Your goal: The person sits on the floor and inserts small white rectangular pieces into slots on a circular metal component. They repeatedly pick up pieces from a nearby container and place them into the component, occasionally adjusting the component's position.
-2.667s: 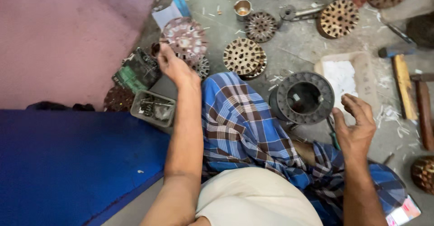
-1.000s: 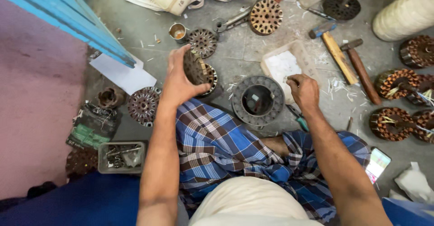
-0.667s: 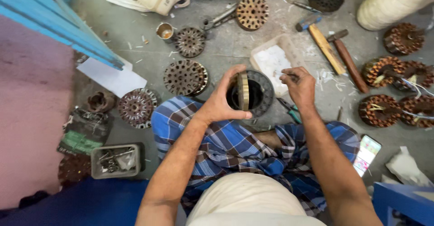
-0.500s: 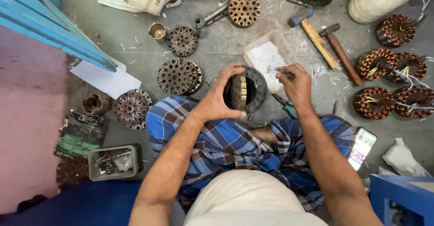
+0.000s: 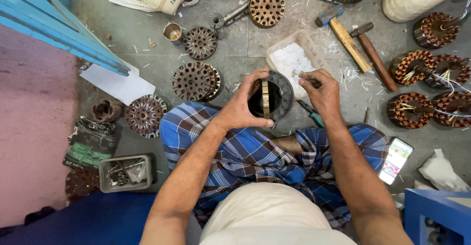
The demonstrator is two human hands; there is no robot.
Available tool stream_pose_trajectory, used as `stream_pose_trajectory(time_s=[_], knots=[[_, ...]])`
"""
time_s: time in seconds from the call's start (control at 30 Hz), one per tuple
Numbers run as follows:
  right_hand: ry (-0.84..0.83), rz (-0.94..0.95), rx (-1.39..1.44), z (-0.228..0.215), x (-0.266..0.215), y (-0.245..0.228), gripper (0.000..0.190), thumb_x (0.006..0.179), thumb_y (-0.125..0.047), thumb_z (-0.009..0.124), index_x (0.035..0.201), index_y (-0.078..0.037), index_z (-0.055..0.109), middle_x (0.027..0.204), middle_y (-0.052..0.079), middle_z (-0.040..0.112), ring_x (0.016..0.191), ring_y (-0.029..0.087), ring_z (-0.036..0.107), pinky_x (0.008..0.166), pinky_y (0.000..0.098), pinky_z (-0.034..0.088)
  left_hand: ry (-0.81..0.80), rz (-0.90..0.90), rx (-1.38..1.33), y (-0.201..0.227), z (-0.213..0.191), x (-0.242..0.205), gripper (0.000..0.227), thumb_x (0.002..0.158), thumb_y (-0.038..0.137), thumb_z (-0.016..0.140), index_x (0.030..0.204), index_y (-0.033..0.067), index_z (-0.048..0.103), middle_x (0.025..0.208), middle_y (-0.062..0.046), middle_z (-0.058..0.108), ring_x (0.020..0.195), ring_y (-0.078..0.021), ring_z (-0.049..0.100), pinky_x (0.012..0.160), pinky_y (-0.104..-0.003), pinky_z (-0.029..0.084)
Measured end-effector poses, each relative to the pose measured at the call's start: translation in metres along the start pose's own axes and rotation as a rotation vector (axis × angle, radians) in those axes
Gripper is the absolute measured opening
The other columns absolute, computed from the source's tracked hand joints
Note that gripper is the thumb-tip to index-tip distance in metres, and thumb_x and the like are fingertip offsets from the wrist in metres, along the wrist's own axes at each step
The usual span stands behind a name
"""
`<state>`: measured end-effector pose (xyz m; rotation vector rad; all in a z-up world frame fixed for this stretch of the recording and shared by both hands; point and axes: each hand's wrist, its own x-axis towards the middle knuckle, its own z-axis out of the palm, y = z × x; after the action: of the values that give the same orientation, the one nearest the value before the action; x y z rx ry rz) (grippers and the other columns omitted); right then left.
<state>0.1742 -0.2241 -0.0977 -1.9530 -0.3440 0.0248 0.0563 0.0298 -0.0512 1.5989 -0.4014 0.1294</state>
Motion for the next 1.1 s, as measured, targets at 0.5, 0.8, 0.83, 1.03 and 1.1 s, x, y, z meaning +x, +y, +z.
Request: stream_pose_trajectory(time_s=[0.5,0.8,0.83,1.03,1.1], knots=[[0.029,-0.023,0.124,-0.01,-0.024,-0.046,0.015,0.091,0.003,0.08,0.105,0.0,0.077,0.105,0.006,0.071,0.093,0.012,0.068,0.082,0.0246,0.056,-0.054,-0.122,-0.008,-0.003,-0.001,0.005,0.119,0.065,0.013,0.093,0.163,0.0159,0.026,0.172,-0.011,0.018,0.165,-0.0326,0.017,0.133,-0.052,0.03],[-0.014,0.151,0.372,-0.015,-0.04,-0.05,0.017,0.092,0.007,0.076,0.109,0.007,0.074,0.101,0.012,0.076,0.09,0.015,0.074,0.082,0.0259,0.062,-0.085,-0.119,0.04,-0.002,-0.002,0.004,0.123,0.069,0.016,0.095,0.167,0.0169,0.021,0.177,-0.013,0.01,0.166,-0.033,0.011,0.131,-0.054,0.033],[-0.031,0.126,0.394,-0.016,-0.042,-0.051,0.017,0.093,0.007,0.074,0.11,0.007,0.074,0.105,0.012,0.075,0.093,0.016,0.074,0.085,0.0265,0.062,-0.081,-0.111,0.058,-0.002,-0.001,0.003,0.124,0.069,0.017,0.096,0.167,0.017,0.02,0.177,-0.013,0.008,0.166,-0.0331,0.01,0.131,-0.054,0.033],[-0.126,0.031,0.475,-0.023,-0.055,-0.069,0.019,0.092,0.011,0.068,0.11,0.007,0.073,0.113,0.012,0.072,0.102,0.018,0.074,0.091,0.028,0.061,-0.06,-0.12,0.116,0.01,0.0,0.001,0.129,0.066,0.024,0.1,0.166,0.0159,0.019,0.175,-0.016,0.011,0.164,-0.0353,0.015,0.127,-0.055,0.038],[-0.131,0.047,0.429,-0.023,-0.058,-0.077,0.018,0.092,0.011,0.07,0.109,0.005,0.074,0.109,0.012,0.073,0.098,0.019,0.074,0.088,0.028,0.062,-0.021,-0.111,0.092,0.021,0.002,-0.002,0.127,0.069,0.028,0.097,0.166,0.0152,0.016,0.174,-0.016,0.015,0.163,-0.0345,0.019,0.127,-0.054,0.038]])
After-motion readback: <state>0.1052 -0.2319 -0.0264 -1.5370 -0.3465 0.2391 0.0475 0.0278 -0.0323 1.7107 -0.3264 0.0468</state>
